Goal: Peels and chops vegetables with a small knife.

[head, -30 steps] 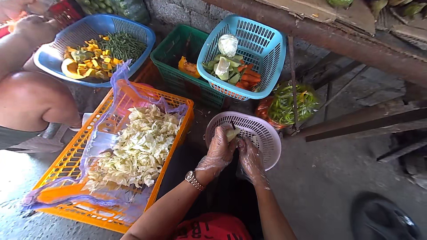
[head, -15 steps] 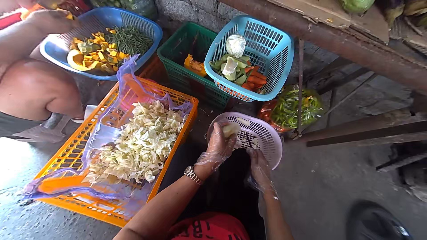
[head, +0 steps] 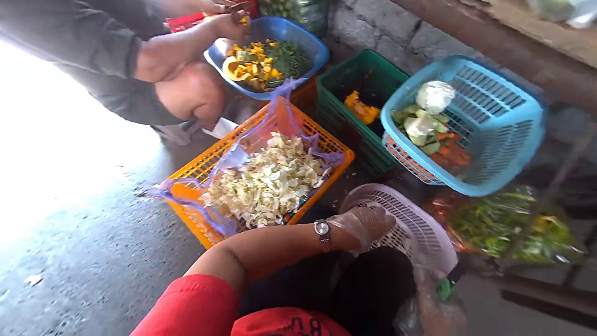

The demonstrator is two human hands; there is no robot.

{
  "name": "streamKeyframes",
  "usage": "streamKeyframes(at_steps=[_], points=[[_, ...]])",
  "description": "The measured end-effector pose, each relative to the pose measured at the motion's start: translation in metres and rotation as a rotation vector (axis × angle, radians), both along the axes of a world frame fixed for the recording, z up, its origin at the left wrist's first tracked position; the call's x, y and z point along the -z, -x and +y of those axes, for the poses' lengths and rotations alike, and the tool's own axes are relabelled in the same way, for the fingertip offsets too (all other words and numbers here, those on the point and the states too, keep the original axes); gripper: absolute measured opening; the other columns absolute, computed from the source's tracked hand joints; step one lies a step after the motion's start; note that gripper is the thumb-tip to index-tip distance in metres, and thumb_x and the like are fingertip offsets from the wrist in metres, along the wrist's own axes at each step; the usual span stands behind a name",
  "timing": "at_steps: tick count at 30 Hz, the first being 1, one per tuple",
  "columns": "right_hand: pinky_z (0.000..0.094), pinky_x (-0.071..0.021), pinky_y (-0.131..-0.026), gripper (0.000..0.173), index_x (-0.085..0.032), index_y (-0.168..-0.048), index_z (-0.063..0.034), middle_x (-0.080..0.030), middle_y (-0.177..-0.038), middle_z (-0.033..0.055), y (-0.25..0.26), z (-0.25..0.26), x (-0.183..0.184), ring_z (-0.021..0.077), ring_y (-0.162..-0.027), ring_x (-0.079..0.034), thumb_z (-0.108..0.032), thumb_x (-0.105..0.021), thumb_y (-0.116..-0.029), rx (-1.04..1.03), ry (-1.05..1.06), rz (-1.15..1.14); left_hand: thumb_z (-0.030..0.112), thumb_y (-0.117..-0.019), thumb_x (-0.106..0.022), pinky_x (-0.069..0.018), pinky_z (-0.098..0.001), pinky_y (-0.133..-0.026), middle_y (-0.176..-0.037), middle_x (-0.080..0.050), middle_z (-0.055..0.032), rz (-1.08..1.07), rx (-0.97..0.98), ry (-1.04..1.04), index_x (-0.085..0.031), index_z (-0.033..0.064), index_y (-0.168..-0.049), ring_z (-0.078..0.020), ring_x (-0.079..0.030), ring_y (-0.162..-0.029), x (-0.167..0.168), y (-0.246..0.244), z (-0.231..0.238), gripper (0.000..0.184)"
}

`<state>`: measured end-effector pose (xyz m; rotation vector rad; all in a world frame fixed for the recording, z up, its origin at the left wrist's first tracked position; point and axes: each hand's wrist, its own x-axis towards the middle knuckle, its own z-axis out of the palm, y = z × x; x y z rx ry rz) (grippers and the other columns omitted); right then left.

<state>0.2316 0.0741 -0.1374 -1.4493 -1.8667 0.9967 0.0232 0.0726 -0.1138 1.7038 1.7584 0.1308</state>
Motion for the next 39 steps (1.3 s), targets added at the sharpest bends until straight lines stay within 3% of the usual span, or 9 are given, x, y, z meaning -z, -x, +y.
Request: streamKeyframes(at_steps=[4, 7, 14, 16, 22, 28, 31, 34, 39], points=[[0.0153, -0.0554, -0.089, 0.015, -0.07, -0.1, 0.0051, -0.074, -0.1, -0.0042, 0.036, -0.023, -0.012, -0.0074, -0.097, -0.066, -0.007, -0.063, -0.0946, -0.506, 0.006, 0.345, 0.004, -0.0925, -0.067, -0.0529, -0.0617, -0.086, -0.131, -0.056, -0.0282, -0.01, 0.025, 0.011, -0.053, 0.0012, -0.137, -0.0471, -0.061, -0.113, 0.03, 0.007, -0.018, 0.047], [0.0161, -0.0561, -0.087, 0.02, -0.073, -0.103, 0.0042, -0.076, -0.1, 0.0, 0.066, -0.038, -0.019, -0.0052, -0.094, -0.068, -0.012, -0.064, -0.0951, -0.639, 0.082, 0.319, 0.006, -0.095, -0.064, -0.0542, -0.0599, -0.082, -0.126, -0.059, -0.0289, -0.075, -0.011, -0.116, -0.056, -0.0009, -0.132, -0.0466, -0.063, -0.107, 0.04, 0.007, -0.02, 0.038], [0.014, -0.0532, -0.082, 0.026, -0.074, -0.106, 0.0015, -0.075, -0.094, 0.0039, 0.102, -0.036, -0.028, -0.0051, -0.087, -0.067, -0.02, -0.066, -0.0928, -0.64, 0.117, 0.056, 0.005, -0.1003, -0.055, -0.0552, -0.0563, -0.08, -0.116, -0.063, -0.0271, -0.136, -0.04, -0.264, -0.06, -0.0017, -0.127, -0.0439, -0.066, -0.101, 0.066, 0.009, -0.021, 0.027], [0.0134, -0.0537, -0.081, 0.026, -0.076, -0.106, -0.0012, -0.075, -0.093, 0.0021, 0.103, -0.032, -0.023, -0.0057, -0.086, -0.067, -0.021, -0.065, -0.0923, -0.673, 0.136, 0.049, 0.008, -0.1004, -0.05, -0.0559, -0.0513, -0.067, -0.104, -0.066, -0.0243, -0.068, -0.03, -0.429, -0.064, 0.0005, -0.119, -0.0406, -0.068, -0.089, 0.1, 0.007, -0.016, 0.025], [0.0121, -0.0514, -0.077, 0.025, -0.076, -0.099, -0.001, -0.074, -0.087, 0.0023, 0.106, -0.03, -0.025, -0.0067, -0.081, -0.065, -0.021, -0.064, -0.0913, -0.717, 0.158, 0.015, 0.006, -0.1084, -0.036, -0.0486, -0.0553, -0.093, -0.134, -0.054, -0.0289, -0.138, -0.021, 0.068, -0.048, -0.0023, -0.142, -0.0449, -0.057, -0.119, 0.011, 0.015, -0.017, 0.036], [0.0117, -0.0511, -0.079, 0.024, -0.076, -0.101, -0.0006, -0.074, -0.09, 0.0018, 0.108, -0.032, -0.028, -0.0082, -0.084, -0.064, -0.019, -0.064, -0.0918, -0.71, 0.155, 0.019, 0.005, -0.1074, -0.037, -0.0495, -0.0523, -0.095, -0.129, -0.059, -0.0259, -0.139, -0.069, -0.055, -0.053, -0.0011, -0.138, -0.0413, -0.061, -0.116, 0.027, 0.011, -0.023, 0.035], [0.0113, -0.0512, -0.079, 0.024, -0.076, -0.102, -0.0021, -0.074, -0.09, 0.0, 0.108, -0.032, -0.027, -0.0084, -0.086, -0.064, -0.021, -0.065, -0.092, -0.706, 0.16, 0.02, 0.003, -0.0984, -0.054, -0.0575, -0.0496, -0.075, -0.105, -0.067, -0.0216, -0.064, -0.076, -0.409, -0.064, 0.0001, -0.12, -0.0377, -0.069, -0.092, 0.075, 0.004, -0.023, 0.024], [0.0139, -0.0532, -0.08, 0.024, -0.076, -0.101, -0.0049, -0.074, -0.091, -0.0022, 0.106, -0.032, -0.024, -0.0064, -0.087, -0.066, -0.025, -0.065, -0.093, -0.701, 0.155, 0.024, 0.004, -0.0971, -0.058, -0.0571, -0.0496, -0.076, -0.101, -0.068, -0.0205, -0.122, -0.122, -0.483, -0.067, 0.0001, -0.115, -0.0359, -0.069, -0.09, 0.095, -0.001, -0.02, 0.02], [0.0112, -0.0515, -0.078, 0.023, -0.076, -0.102, -0.0025, -0.074, -0.089, -0.0005, 0.107, -0.034, -0.025, -0.0085, -0.084, -0.064, -0.021, -0.065, -0.0923, -0.683, 0.153, 0.036, 0.004, -0.1001, -0.053, -0.0559, -0.0537, -0.079, -0.111, -0.066, -0.0249, -0.131, -0.093, -0.37, -0.063, -0.0008, -0.122, -0.0413, -0.067, -0.098, 0.073, 0.004, -0.023, 0.025]])
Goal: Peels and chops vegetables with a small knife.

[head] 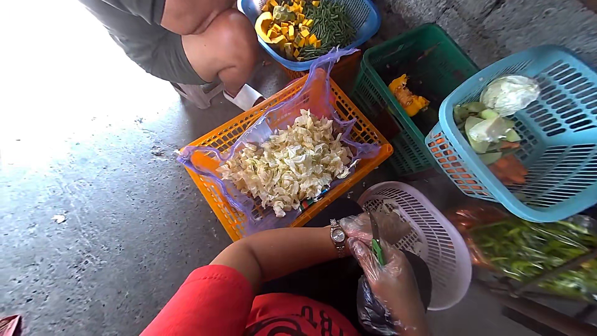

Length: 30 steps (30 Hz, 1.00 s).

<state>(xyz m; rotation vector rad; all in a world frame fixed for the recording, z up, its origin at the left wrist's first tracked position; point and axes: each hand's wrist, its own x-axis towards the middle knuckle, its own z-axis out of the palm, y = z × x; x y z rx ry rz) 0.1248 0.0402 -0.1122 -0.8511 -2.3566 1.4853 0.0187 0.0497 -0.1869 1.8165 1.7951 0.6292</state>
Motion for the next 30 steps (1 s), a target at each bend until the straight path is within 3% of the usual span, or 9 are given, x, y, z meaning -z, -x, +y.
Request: streamKeyframes(at_steps=[4, 6, 11, 21, 26, 30], points=[[0.0133, -0.0522, -0.081, 0.024, -0.075, -0.103, -0.0014, -0.074, -0.092, 0.0013, -0.001, 0.0, 0.003, -0.0059, -0.087, -0.065, -0.021, -0.065, -0.0924, 0.002, 0.016, 0.006, 0.004, -0.1013, -0.051, -0.0548, -0.0547, -0.082, -0.114, -0.064, -0.0265, -0.029, 0.027, 0.097, -0.061, -0.0025, -0.125, -0.0428, -0.066, -0.102, -0.012, 0.003, 0.001, 0.027], [0.0193, -0.0565, -0.088, 0.027, -0.076, -0.11, -0.004, -0.076, -0.102, 0.0022, -0.006, 0.003, 0.011, 0.0008, -0.097, -0.07, -0.024, -0.063, -0.095, -0.03, 0.051, 0.028, 0.004, -0.0992, -0.056, -0.0559, -0.0539, -0.079, -0.109, -0.065, -0.0256, -0.067, 0.022, 0.069, -0.063, -0.0031, -0.121, -0.0415, -0.067, -0.098, -0.01, 0.003, 0.002, 0.024], [0.0209, -0.0574, -0.089, 0.028, -0.075, -0.111, -0.0046, -0.076, -0.102, 0.0013, -0.007, 0.004, 0.013, 0.0025, -0.098, -0.07, -0.024, -0.063, -0.0953, -0.037, 0.078, 0.048, 0.005, -0.0969, -0.06, -0.0564, -0.0528, -0.077, -0.105, -0.066, -0.0239, -0.046, 0.006, 0.051, -0.065, -0.0011, -0.118, -0.0396, -0.068, -0.094, 0.0, 0.0, 0.004, 0.023], [0.0178, -0.056, -0.082, 0.028, -0.076, -0.106, -0.0066, -0.075, -0.094, -0.001, -0.008, 0.003, 0.012, -0.0011, -0.089, -0.069, -0.029, -0.065, -0.0941, -0.001, 0.044, -0.007, 0.006, -0.0992, -0.057, -0.0556, -0.0527, -0.081, -0.112, -0.065, -0.0247, -0.019, 0.033, 0.125, -0.062, -0.0009, -0.125, -0.0404, -0.066, -0.1, -0.005, 0.0, 0.006, 0.027], [0.0192, -0.0557, -0.079, 0.029, -0.076, -0.106, -0.0044, -0.075, -0.093, 0.0018, -0.01, 0.004, 0.014, 0.0001, -0.086, -0.069, -0.028, -0.064, -0.0936, -0.002, 0.0, -0.024, 0.004, -0.0968, -0.06, -0.0574, -0.0529, -0.075, -0.107, -0.066, -0.0249, 0.022, 0.003, 0.063, -0.064, -0.0011, -0.12, -0.0407, -0.068, -0.093, 0.001, -0.003, 0.005, 0.024], [0.0108, -0.0517, -0.078, 0.025, -0.075, -0.101, -0.0018, -0.073, -0.088, -0.0012, -0.004, 0.0, 0.003, -0.0086, -0.083, -0.064, -0.024, -0.066, -0.0924, 0.014, 0.015, 0.007, 0.004, -0.0949, -0.062, -0.0573, -0.0514, -0.076, -0.106, -0.067, -0.0236, 0.043, 0.005, -0.008, -0.065, -0.0001, -0.119, -0.0391, -0.069, -0.093, 0.014, -0.003, 0.007, 0.025]])
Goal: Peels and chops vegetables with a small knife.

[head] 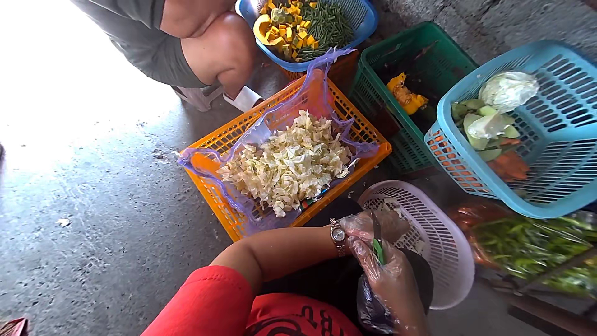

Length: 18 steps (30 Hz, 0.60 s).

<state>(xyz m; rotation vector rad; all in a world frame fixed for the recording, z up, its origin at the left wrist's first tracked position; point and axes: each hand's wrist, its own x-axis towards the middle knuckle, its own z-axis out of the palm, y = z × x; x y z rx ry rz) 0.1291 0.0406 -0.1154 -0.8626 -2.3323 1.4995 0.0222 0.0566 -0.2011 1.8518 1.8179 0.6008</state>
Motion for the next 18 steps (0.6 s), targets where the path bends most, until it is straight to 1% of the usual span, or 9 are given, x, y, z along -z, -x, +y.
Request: streamKeyframes(at_steps=[3, 5, 6, 8, 9, 12, 14, 16, 18], points=[[0.0093, -0.0512, -0.077, 0.024, -0.074, -0.1, 0.0008, -0.073, -0.087, -0.0015, 0.003, 0.003, -0.006, -0.0112, -0.083, -0.063, -0.021, -0.066, -0.0923, 0.05, -0.007, 0.051, 0.008, -0.0968, -0.06, -0.0561, -0.0516, -0.083, -0.11, -0.067, -0.0229, -0.034, -0.003, 0.057, -0.063, 0.0005, -0.123, -0.0386, -0.067, -0.1, -0.011, 0.005, -0.009, 0.027], [0.0125, -0.0535, -0.082, 0.026, -0.074, -0.103, 0.0019, -0.074, -0.094, 0.0011, 0.002, 0.011, -0.008, -0.0077, -0.089, -0.066, -0.021, -0.065, -0.0939, 0.077, -0.08, 0.111, 0.011, -0.1013, -0.058, -0.046, -0.0527, -0.102, -0.127, -0.063, -0.0247, -0.179, -0.047, 0.302, -0.059, -0.0024, -0.133, -0.0386, -0.06, -0.12, -0.044, 0.009, -0.021, 0.034], [0.0135, -0.0541, -0.083, 0.026, -0.073, -0.103, 0.0016, -0.074, -0.095, 0.0013, 0.003, 0.013, -0.008, -0.0065, -0.091, -0.066, -0.021, -0.064, -0.0942, 0.067, -0.106, 0.136, 0.013, -0.1014, -0.058, -0.0439, -0.0523, -0.105, -0.13, -0.062, -0.0231, -0.201, -0.063, 0.329, -0.058, -0.0007, -0.135, -0.0371, -0.058, -0.124, -0.04, 0.007, -0.022, 0.036], [0.0164, -0.056, -0.081, 0.026, -0.074, -0.108, 0.0006, -0.075, -0.098, 0.0034, 0.004, 0.016, -0.012, -0.0029, -0.09, -0.068, -0.02, -0.063, -0.0949, -0.065, -0.113, 0.157, 0.015, -0.0983, -0.062, -0.052, -0.0557, -0.091, -0.117, -0.066, -0.0234, -0.212, -0.042, 0.098, -0.062, 0.0003, -0.128, -0.0393, -0.064, -0.11, 0.011, 0.004, -0.025, 0.033], [0.0177, -0.0567, -0.082, 0.027, -0.075, -0.11, -0.0012, -0.076, -0.1, 0.0035, 0.004, 0.018, -0.016, -0.0018, -0.091, -0.069, -0.02, -0.063, -0.0953, -0.128, -0.118, 0.154, 0.015, -0.0962, -0.064, -0.0547, -0.0541, -0.086, -0.111, -0.068, -0.022, -0.216, -0.053, 0.013, -0.065, 0.0015, -0.124, -0.038, -0.067, -0.103, 0.016, 0.004, -0.026, 0.031], [0.0181, -0.0554, -0.088, 0.023, -0.07, -0.104, 0.0113, -0.075, -0.101, 0.0088, 0.01, 0.025, -0.043, -0.0016, -0.095, -0.068, -0.008, -0.06, -0.0963, -0.063, -0.17, 0.273, 0.009, -0.0979, -0.062, -0.0464, -0.0592, -0.099, -0.12, -0.065, -0.0295, -0.276, -0.093, 0.275, -0.064, -0.0084, -0.124, -0.0446, -0.062, -0.116, -0.086, 0.017, -0.045, 0.031], [0.0146, -0.0535, -0.088, 0.021, -0.066, -0.101, 0.0159, -0.072, -0.095, 0.0067, 0.018, 0.026, -0.07, -0.0058, -0.092, -0.065, -0.003, -0.059, -0.0961, 0.023, -0.158, 0.269, 0.006, -0.098, -0.061, -0.0456, -0.0626, -0.099, -0.123, -0.063, -0.0313, -0.272, -0.109, 0.328, -0.063, -0.0103, -0.123, -0.0474, -0.059, -0.118, -0.115, 0.019, -0.047, 0.03], [0.0262, -0.0546, -0.092, 0.026, -0.07, -0.109, 0.0146, -0.074, -0.101, 0.0183, 0.029, 0.024, -0.089, 0.0103, -0.094, -0.071, -0.007, -0.06, -0.0969, -0.098, -0.194, 0.076, 0.003, -0.0993, -0.057, -0.0432, -0.0626, -0.101, -0.121, -0.062, -0.0357, -0.288, -0.098, 0.34, -0.062, -0.0166, -0.118, -0.0503, -0.059, -0.118, -0.126, 0.023, -0.055, 0.028], [0.0377, -0.0555, -0.094, 0.027, -0.071, -0.115, 0.0103, -0.074, -0.105, 0.0213, 0.038, 0.029, -0.082, 0.022, -0.099, -0.073, -0.007, -0.059, -0.0975, -0.233, -0.247, 0.073, 0.001, -0.0989, -0.057, -0.0397, -0.0602, -0.105, -0.124, -0.06, -0.0373, -0.333, -0.099, 0.36, -0.059, -0.019, -0.121, -0.05, -0.056, -0.121, -0.125, 0.024, -0.06, 0.03]])
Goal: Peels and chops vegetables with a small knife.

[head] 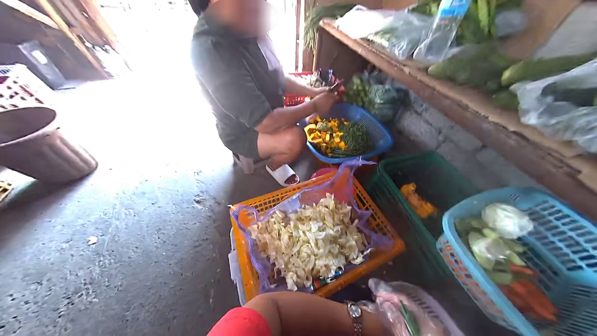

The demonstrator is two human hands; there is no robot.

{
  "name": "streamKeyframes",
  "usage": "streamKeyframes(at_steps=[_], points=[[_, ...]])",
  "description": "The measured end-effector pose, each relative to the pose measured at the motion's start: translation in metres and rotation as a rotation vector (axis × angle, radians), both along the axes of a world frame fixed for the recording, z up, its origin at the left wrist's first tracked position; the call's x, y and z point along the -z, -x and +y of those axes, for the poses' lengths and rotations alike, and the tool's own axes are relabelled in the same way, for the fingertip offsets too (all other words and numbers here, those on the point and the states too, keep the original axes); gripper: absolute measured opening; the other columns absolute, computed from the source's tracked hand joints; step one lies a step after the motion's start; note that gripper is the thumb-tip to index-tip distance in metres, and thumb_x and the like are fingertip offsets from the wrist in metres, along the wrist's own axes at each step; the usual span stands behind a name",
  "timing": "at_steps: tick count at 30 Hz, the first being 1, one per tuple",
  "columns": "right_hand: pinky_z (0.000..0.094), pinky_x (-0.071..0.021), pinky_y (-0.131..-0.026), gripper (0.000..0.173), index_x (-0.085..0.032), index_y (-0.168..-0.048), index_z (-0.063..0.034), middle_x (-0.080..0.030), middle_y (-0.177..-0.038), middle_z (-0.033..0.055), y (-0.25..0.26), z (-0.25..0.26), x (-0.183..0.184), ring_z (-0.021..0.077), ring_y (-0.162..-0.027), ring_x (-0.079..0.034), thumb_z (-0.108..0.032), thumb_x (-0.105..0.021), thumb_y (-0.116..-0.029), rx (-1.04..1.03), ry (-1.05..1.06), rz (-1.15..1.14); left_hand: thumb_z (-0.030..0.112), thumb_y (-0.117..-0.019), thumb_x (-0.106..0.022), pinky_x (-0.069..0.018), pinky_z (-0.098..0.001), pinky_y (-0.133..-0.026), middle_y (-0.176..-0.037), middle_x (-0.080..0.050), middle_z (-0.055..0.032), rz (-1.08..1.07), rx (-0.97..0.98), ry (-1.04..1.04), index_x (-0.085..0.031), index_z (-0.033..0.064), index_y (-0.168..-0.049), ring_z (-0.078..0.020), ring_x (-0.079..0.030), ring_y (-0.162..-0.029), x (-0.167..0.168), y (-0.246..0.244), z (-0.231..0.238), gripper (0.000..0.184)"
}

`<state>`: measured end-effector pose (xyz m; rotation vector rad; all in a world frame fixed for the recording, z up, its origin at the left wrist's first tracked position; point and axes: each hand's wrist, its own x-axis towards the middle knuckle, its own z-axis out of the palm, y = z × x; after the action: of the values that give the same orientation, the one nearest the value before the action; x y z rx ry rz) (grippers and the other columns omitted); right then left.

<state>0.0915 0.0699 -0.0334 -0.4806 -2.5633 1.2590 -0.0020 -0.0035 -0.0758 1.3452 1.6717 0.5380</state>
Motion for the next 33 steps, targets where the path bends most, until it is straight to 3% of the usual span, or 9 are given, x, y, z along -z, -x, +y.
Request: streamKeyframes(at_steps=[4, 7, 10, 13, 16, 19, 23, 29, 33], points=[[0.0236, -0.0554, -0.093, 0.024, -0.069, -0.11, 0.013, -0.074, -0.104, 0.015, 0.008, 0.001, 0.003, 0.0065, -0.098, -0.07, -0.005, -0.057, -0.0982, 0.039, 0.001, 0.255, 0.003, -0.0974, -0.06, -0.0398, -0.0612, -0.105, -0.125, -0.06, -0.0365, 0.019, -0.001, -0.031, -0.058, -0.0173, -0.124, -0.0494, -0.056, -0.123, 0.013, -0.003, 0.003, 0.034], [0.0417, -0.0566, -0.092, 0.028, -0.071, -0.116, 0.0085, -0.075, -0.105, 0.019, -0.003, 0.0, 0.018, 0.0226, -0.097, -0.073, -0.008, -0.061, -0.0961, -0.03, 0.029, 0.091, 0.0, -0.1018, -0.051, -0.0369, -0.0589, -0.109, -0.127, -0.058, -0.0384, -0.031, -0.025, 0.003, -0.057, -0.02, -0.125, -0.05, -0.054, -0.125, 0.007, -0.003, -0.003, 0.031], [0.0264, -0.056, -0.09, 0.027, -0.066, -0.11, 0.0157, -0.073, -0.1, 0.0165, -0.031, 0.021, 0.051, 0.0078, -0.094, -0.069, -0.008, -0.058, -0.0993, 0.25, 0.057, 0.234, 0.001, -0.0945, -0.066, -0.0427, -0.0545, -0.107, -0.123, -0.063, -0.0314, -0.026, -0.078, -0.168, -0.06, -0.0138, -0.125, -0.0422, -0.06, -0.12, 0.027, -0.001, 0.03, 0.034], [0.0173, -0.0537, -0.082, 0.028, -0.061, -0.115, 0.013, -0.067, -0.096, 0.0044, -0.066, 0.039, 0.07, -0.0044, -0.085, -0.062, -0.011, -0.056, -0.1012, 0.655, 0.217, 0.314, -0.007, -0.0827, -0.072, -0.0545, -0.0424, -0.095, -0.118, -0.064, -0.0277, -0.469, -0.224, -0.726, -0.052, -0.0163, -0.126, -0.0284, -0.067, -0.105, 0.083, 0.0, 0.057, 0.049], [0.0156, -0.0524, -0.069, 0.026, -0.062, -0.113, 0.0041, -0.063, -0.084, -0.0053, -0.083, 0.036, 0.08, -0.0036, -0.072, -0.06, -0.017, -0.056, -0.101, 0.856, 0.414, 0.293, -0.002, -0.0871, -0.062, -0.0554, -0.0291, -0.088, -0.12, -0.061, -0.0125, -0.789, -0.233, -0.765, -0.041, -0.0096, -0.132, -0.0091, -0.064, -0.101, 0.064, 0.003, 0.05, 0.05], [0.0159, -0.0533, -0.071, 0.041, -0.062, -0.118, 0.0029, -0.07, -0.092, -0.0045, -0.087, 0.032, 0.088, -0.0025, -0.079, -0.063, -0.034, -0.056, -0.1004, 0.771, 0.522, 0.318, 0.0, -0.0885, -0.062, -0.0544, -0.0287, -0.093, -0.121, -0.061, -0.006, -0.874, -0.19, -0.759, -0.04, -0.0059, -0.131, -0.0068, -0.063, -0.106, 0.058, 0.0, 0.042, 0.048], [0.0239, -0.0557, -0.091, 0.068, -0.061, -0.128, -0.0009, -0.071, -0.117, -0.0012, -0.079, 0.034, 0.086, 0.0039, -0.106, -0.065, -0.058, -0.066, -0.0914, 0.565, 0.6, 0.439, 0.0, -0.0897, -0.063, -0.0528, -0.0318, -0.099, -0.128, -0.059, -0.005, -0.896, -0.058, -0.753, -0.043, -0.001, -0.131, -0.0094, -0.061, -0.115, 0.063, 0.002, 0.039, 0.046], [0.0199, -0.0574, -0.076, 0.049, -0.063, -0.125, -0.0001, -0.072, -0.104, -0.0019, -0.07, 0.028, 0.081, 0.001, -0.084, -0.066, -0.029, -0.075, -0.0871, 0.557, 0.677, 0.326, 0.007, -0.0912, -0.065, -0.0525, -0.0349, -0.101, -0.135, -0.054, -0.0112, -0.751, 0.067, -0.656, -0.044, -0.0024, -0.135, -0.0148, -0.059, -0.12, 0.065, 0.022, 0.035, 0.049], [0.0165, -0.0521, -0.059, 0.037, -0.063, -0.121, -0.0025, -0.071, -0.09, -0.0037, -0.07, 0.019, 0.088, -0.0004, -0.063, -0.058, -0.016, -0.07, -0.0882, 0.563, 0.91, 0.311, 0.014, -0.09, -0.067, -0.0549, -0.0344, -0.098, -0.131, -0.054, -0.0143, -0.693, 0.062, -0.578, -0.02, -0.0068, -0.149, -0.015, -0.061, -0.116, 0.063, 0.029, 0.032, 0.079]])
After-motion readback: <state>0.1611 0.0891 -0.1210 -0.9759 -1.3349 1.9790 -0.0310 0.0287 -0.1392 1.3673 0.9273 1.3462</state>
